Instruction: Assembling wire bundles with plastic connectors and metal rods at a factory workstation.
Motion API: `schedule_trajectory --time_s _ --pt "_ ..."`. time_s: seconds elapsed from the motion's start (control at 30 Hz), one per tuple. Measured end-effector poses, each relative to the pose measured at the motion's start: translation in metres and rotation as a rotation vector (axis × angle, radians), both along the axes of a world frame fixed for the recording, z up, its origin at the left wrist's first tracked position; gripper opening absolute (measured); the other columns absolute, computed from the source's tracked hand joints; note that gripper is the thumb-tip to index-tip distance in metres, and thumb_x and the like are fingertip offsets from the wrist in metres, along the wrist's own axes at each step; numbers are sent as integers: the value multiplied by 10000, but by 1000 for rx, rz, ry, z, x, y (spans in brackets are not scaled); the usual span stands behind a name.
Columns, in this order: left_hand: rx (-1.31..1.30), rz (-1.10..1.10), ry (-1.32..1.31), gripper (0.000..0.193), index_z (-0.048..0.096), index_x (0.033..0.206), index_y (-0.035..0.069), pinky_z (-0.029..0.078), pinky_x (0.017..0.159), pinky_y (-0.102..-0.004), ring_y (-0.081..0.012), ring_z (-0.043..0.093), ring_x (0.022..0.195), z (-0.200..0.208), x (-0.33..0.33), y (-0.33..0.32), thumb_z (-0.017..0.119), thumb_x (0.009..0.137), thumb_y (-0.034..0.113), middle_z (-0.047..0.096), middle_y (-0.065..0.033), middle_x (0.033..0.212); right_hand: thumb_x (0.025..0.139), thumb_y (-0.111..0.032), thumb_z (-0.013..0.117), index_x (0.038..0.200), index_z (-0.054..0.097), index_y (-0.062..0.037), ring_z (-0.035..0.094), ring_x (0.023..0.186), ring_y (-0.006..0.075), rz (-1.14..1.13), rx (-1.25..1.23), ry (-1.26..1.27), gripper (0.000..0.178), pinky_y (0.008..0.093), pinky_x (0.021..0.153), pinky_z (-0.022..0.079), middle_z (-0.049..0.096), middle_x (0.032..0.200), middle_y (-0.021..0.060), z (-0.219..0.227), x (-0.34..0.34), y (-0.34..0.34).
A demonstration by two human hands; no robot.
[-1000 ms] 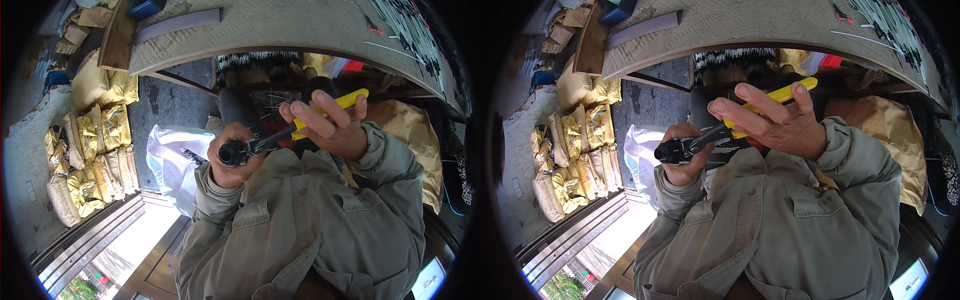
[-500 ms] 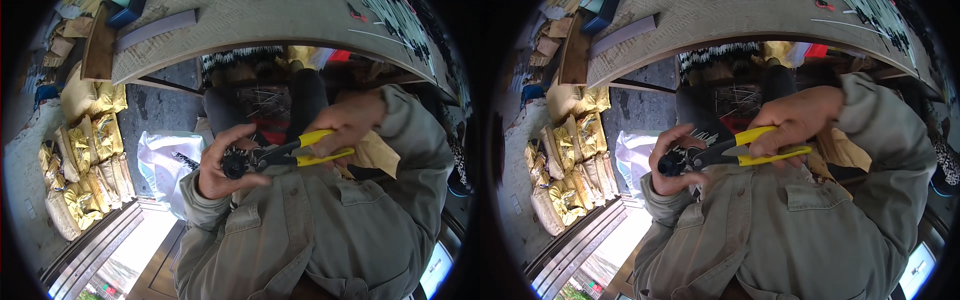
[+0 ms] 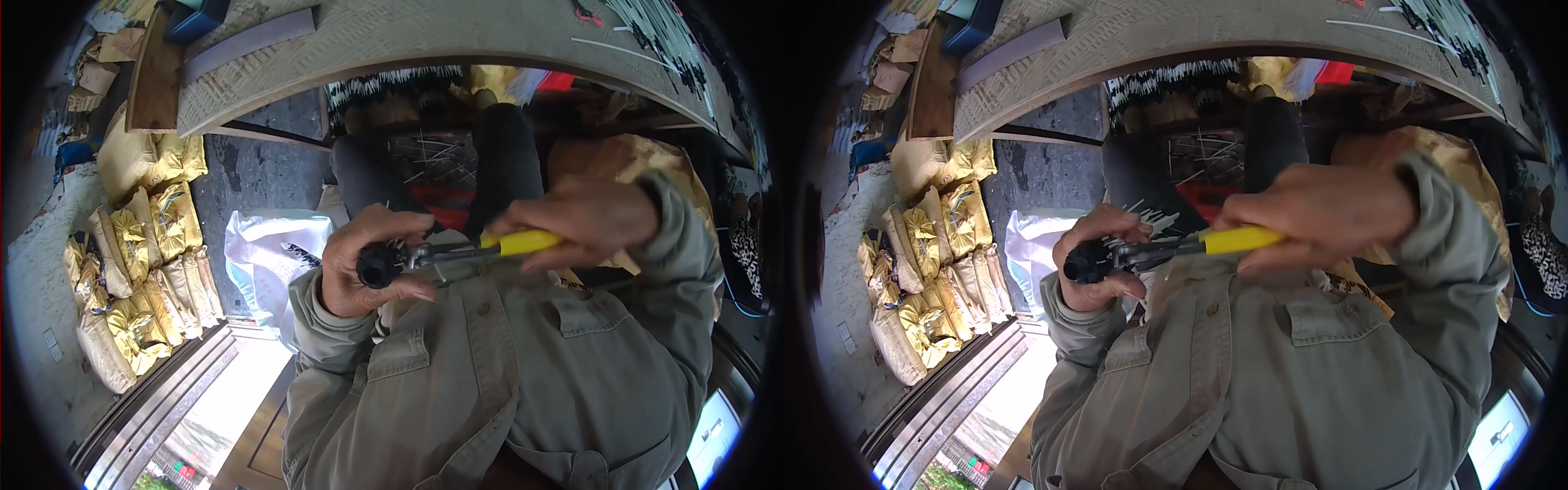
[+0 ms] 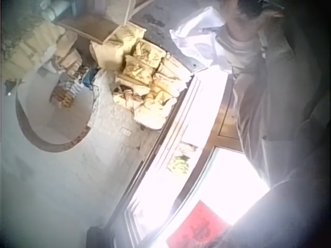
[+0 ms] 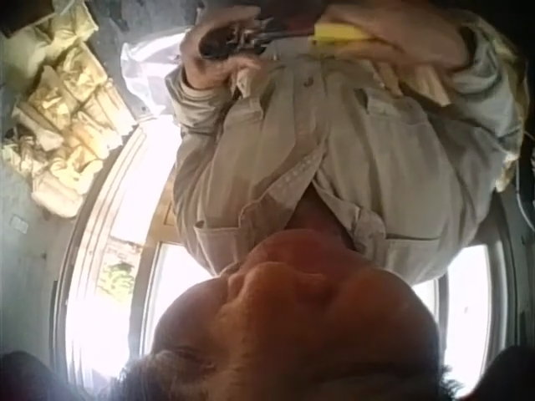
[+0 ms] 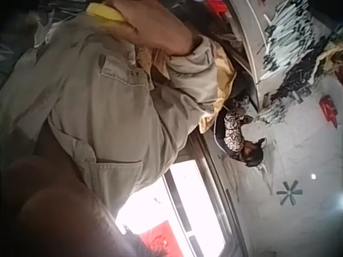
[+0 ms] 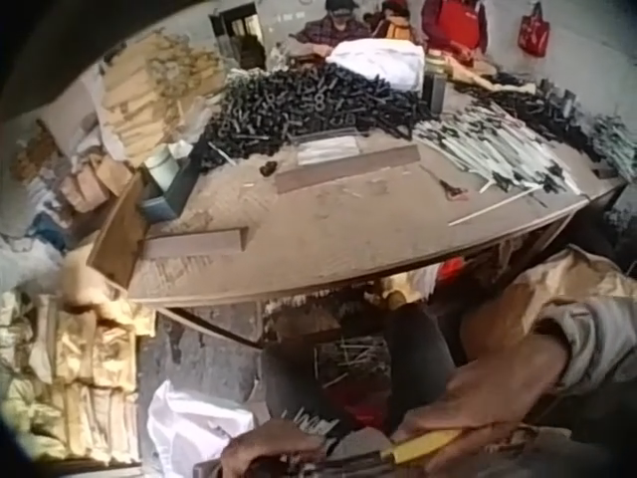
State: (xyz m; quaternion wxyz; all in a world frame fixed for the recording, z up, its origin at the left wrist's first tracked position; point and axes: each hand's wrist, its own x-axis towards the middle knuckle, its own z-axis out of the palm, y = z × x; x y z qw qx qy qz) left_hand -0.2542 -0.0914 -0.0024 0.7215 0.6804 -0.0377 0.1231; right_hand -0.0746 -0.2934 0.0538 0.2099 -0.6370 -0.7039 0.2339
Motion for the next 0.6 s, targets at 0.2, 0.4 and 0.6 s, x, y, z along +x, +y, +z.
schedule_trajectory --time_s 0.2,0.4,0.6 --pt "49 -46 -113 589 604 981 -29 425 665 -290 -192 574 765 -9 1 10 859 493 180 628 -130 919 814 -184 632 1240 367 6 632 762 261 96 -1014 1421 536 315 607 520 605 985 156 -18 19 15" --pt "116 122 -60 581 604 980 -25 421 660 -286 -184 575 750 -2 0 3 857 507 196 634 -127 907 867 -174 555 1271 346 12 636 760 254 89 4 199 492 306 617 529 601 1010 164 -1 6 6" --pt "152 -87 -160 620 590 958 -43 418 638 -307 -204 578 724 -7 11 7 838 523 321 634 -135 848 878 -217 557 1279 344 36 635 683 160 198 -924 1315 519 258 596 540 606 1008 148 -28 23 12"
